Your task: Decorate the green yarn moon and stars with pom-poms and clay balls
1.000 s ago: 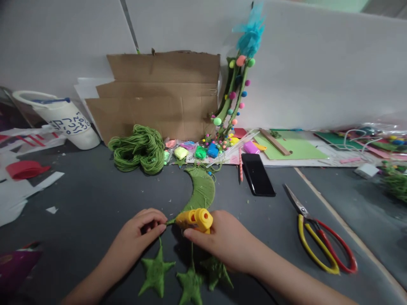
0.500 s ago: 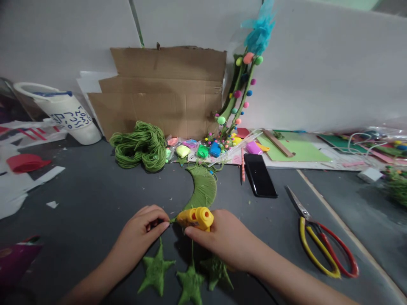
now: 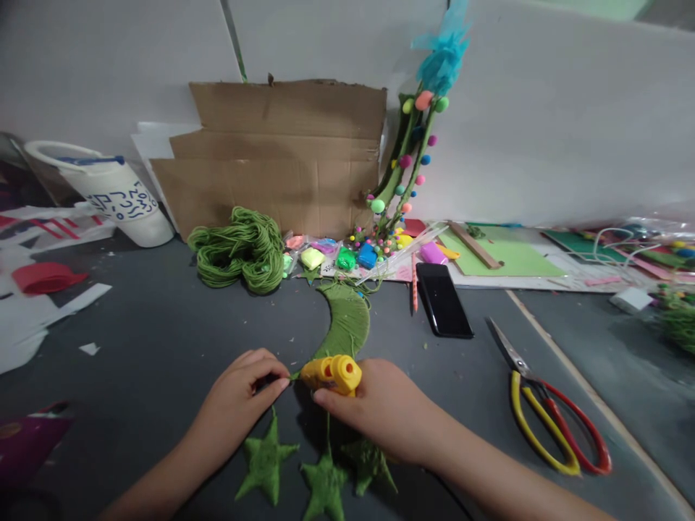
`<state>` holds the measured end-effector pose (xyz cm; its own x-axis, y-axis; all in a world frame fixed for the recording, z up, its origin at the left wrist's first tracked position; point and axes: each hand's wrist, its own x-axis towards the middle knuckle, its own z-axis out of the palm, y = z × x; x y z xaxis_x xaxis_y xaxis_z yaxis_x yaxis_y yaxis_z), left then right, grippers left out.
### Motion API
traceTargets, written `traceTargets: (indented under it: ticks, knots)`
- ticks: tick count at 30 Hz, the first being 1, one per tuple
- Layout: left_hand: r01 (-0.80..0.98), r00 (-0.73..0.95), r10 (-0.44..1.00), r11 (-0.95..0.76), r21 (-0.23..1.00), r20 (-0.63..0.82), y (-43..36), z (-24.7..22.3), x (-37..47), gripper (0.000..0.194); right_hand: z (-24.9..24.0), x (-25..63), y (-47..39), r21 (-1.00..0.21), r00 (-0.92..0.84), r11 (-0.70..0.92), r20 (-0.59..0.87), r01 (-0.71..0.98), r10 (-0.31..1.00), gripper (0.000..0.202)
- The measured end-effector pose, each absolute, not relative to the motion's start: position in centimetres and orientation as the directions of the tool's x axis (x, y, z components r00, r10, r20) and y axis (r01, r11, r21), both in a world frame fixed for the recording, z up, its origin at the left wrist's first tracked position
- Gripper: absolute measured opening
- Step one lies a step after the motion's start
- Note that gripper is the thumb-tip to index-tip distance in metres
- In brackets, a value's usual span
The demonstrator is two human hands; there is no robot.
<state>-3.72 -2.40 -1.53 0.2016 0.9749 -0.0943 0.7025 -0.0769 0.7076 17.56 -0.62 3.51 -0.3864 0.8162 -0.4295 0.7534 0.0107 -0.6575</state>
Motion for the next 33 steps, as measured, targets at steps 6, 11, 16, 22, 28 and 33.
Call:
traceTargets:
  ticks: [6,11,16,22,28,33]
  knots:
    - [0.694,0.204,0.975,-0.081,0.715,-0.087,-2.5,-1.8,-3.9,0.014,3.4,17.6,-0.7,-0.668,-0.387,-0.016,-0.45,0.744,0.805,0.028]
    - [0.7,0.202,0.975,-0.076,0.71,-0.094,-2.4,-1.9,-3.8,0.015,3.2,17.7,-0.7,-0.656,-0.375,-0.019,-0.454,0.754,0.808,0.03]
    - [0.697,0.197,0.977,-0.079,0.713,-0.084,-2.4,-1.9,-3.8,0.015,3.4,17.7,-0.8,-0.635,-0.369,-0.003,-0.452,0.772,0.812,0.029]
    - [0.704,0.198,0.978,-0.096,0.704,-0.065,-2.5,-1.9,-3.8,0.016,4.1,16.9,-1.5,-0.475,-0.319,0.077,-0.452,0.876,0.833,0.035]
    - [0.709,0.179,0.982,-0.089,0.699,-0.056,-2.5,-1.8,-3.7,0.016,5.4,17.3,-2.1,-0.531,-0.383,0.158,-0.345,0.832,0.857,0.024]
    - [0.676,0.16,0.985,-0.063,0.734,-0.063,-2.4,-1.6,-3.8,0.015,5.9,21.5,-2.4,-0.485,-0.412,0.253,-0.255,0.837,0.875,0.013]
